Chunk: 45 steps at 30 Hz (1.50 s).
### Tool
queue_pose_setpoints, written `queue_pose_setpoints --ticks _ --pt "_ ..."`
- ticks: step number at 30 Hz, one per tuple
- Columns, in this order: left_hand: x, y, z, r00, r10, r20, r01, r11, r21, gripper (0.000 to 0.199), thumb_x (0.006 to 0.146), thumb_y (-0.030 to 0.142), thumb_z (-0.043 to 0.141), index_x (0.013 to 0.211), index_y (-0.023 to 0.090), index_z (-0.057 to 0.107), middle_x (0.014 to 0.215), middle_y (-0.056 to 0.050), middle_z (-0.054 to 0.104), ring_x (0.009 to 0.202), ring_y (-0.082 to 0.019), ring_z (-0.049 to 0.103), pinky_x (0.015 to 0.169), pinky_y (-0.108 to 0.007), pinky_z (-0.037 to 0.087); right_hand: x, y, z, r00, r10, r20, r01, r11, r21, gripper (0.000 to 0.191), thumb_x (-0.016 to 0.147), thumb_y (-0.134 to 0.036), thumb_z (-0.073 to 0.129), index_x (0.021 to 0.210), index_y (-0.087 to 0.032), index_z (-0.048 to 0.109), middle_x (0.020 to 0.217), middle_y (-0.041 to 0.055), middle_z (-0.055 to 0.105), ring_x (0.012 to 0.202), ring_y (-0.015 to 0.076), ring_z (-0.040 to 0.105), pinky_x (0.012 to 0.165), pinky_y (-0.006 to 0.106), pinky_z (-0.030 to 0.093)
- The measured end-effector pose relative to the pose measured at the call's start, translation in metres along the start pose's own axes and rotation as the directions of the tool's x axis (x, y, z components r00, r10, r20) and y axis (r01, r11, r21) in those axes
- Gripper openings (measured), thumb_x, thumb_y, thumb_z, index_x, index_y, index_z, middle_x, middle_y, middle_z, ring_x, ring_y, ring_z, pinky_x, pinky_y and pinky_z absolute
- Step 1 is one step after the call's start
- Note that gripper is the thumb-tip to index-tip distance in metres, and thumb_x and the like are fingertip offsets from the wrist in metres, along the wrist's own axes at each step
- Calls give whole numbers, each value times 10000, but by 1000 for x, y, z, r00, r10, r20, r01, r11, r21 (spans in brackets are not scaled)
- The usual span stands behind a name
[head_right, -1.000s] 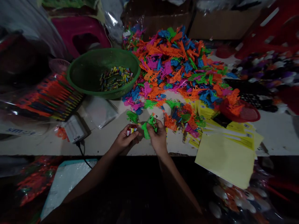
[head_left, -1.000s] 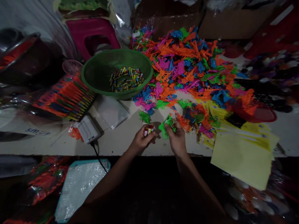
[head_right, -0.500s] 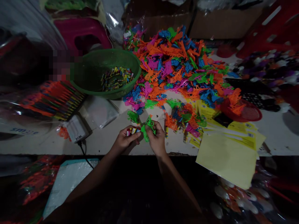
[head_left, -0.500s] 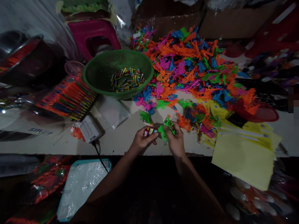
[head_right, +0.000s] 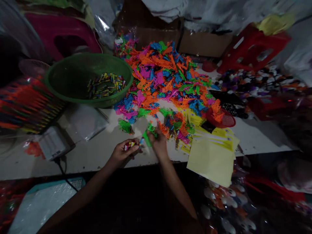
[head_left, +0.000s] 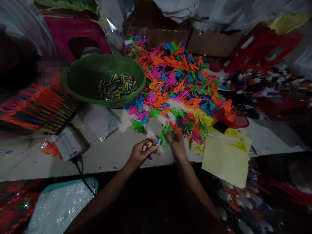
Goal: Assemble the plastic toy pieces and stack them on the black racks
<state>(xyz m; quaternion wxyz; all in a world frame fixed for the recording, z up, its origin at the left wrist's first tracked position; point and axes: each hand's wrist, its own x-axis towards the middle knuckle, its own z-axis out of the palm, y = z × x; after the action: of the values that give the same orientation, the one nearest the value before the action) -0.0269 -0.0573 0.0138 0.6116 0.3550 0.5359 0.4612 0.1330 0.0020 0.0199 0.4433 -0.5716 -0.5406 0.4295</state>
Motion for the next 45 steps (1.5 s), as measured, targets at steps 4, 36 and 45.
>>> queue_pose_setpoints --ticks 4,36,45 --pt "8 -3 -9 982 -186 14 186 971 -150 436 640 350 701 995 138 561 868 -90 655 685 -180 648 414 -163 373 29 3 -46 880 -294 -373 -20 761 -648 400 747 -356 499 1040 -98 582 1010 173 587 967 285 504 798 433 396" --pt "32 -29 -26 979 -9 -202 -75 913 -401 386 666 361 668 954 155 515 839 -39 603 724 -158 627 547 -243 496 39 18 21 915 -331 231 399 647 -650 398 869 -259 364 1220 -126 497 1217 114 551 1133 186 496 959 347 390" --pt "6 -26 -24 968 35 -250 -88 975 -205 432 673 389 652 1018 168 515 666 11 593 454 -74 531 363 -153 347 27 17 -1 908 -21 417 347 597 -724 359 587 -331 721 889 -155 640 1035 111 631 1006 266 547 868 386 408"
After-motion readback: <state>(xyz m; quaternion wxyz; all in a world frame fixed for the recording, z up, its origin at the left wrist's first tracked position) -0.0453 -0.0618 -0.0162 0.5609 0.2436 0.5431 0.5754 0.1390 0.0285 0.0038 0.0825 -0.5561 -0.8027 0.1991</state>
